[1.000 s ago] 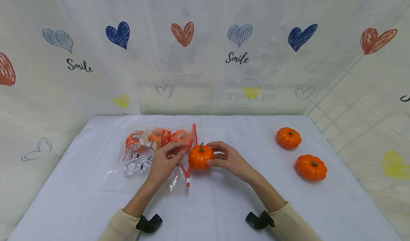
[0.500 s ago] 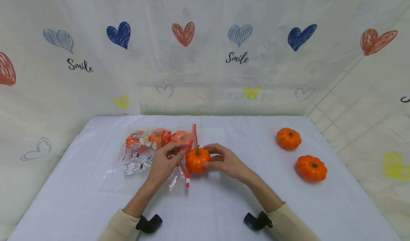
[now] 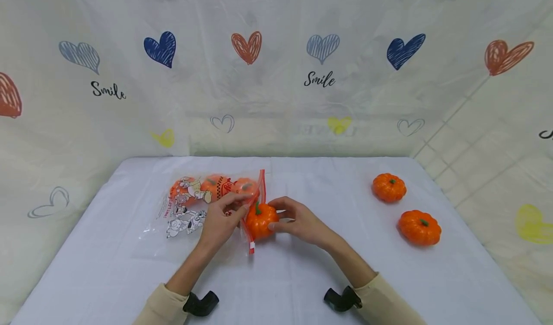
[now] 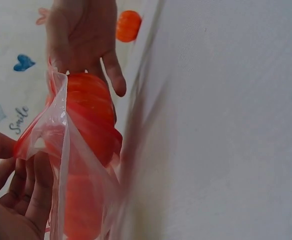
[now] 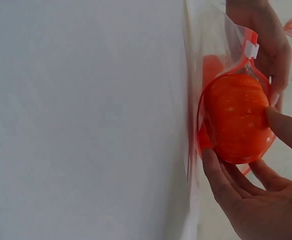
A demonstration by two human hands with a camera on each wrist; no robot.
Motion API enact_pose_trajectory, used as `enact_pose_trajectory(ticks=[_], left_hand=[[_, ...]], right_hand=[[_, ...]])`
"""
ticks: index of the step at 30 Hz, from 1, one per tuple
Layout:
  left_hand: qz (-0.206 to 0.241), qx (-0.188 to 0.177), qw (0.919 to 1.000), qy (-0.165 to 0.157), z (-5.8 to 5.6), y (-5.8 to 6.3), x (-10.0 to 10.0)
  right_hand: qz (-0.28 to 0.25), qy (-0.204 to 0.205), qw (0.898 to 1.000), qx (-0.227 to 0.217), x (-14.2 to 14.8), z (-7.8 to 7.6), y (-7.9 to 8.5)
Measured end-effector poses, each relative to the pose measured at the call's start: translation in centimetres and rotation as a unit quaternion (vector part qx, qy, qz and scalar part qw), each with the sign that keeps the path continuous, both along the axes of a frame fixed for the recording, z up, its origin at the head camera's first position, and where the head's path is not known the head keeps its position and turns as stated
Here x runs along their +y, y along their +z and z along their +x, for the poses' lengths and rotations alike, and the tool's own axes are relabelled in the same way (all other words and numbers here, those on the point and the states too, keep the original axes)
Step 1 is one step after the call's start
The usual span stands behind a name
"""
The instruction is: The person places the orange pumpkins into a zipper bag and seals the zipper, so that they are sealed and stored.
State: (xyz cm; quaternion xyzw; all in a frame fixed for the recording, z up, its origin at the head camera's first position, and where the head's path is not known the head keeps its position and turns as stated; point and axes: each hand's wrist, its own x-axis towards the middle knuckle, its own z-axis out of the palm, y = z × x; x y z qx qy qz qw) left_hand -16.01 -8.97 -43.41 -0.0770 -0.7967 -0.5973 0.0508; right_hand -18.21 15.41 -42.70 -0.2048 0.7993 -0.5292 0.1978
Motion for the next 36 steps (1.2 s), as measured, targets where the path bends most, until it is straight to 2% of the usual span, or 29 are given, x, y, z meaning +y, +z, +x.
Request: enact_pose_trajectory(ticks=[14,22,36], left_hand=[[0.005,0.002,0.9999,0.012,0.1,-0.2,0.2],[-0.002,0.013,0.9998,0.017,0.0,-0.3,0.4],[0.007,0.016,0.9995,0.025,-0.1,0.3,0.7]], right_hand=[[0.03,0.015,0.999,0.029,-0.3,-0.2,-0.4],[0.029,0.008,0.999,0.029,-0.9,-0.6,-0.4],[0.033,0.01,0.999,0.033,-1.4,-1.0,-0.1]])
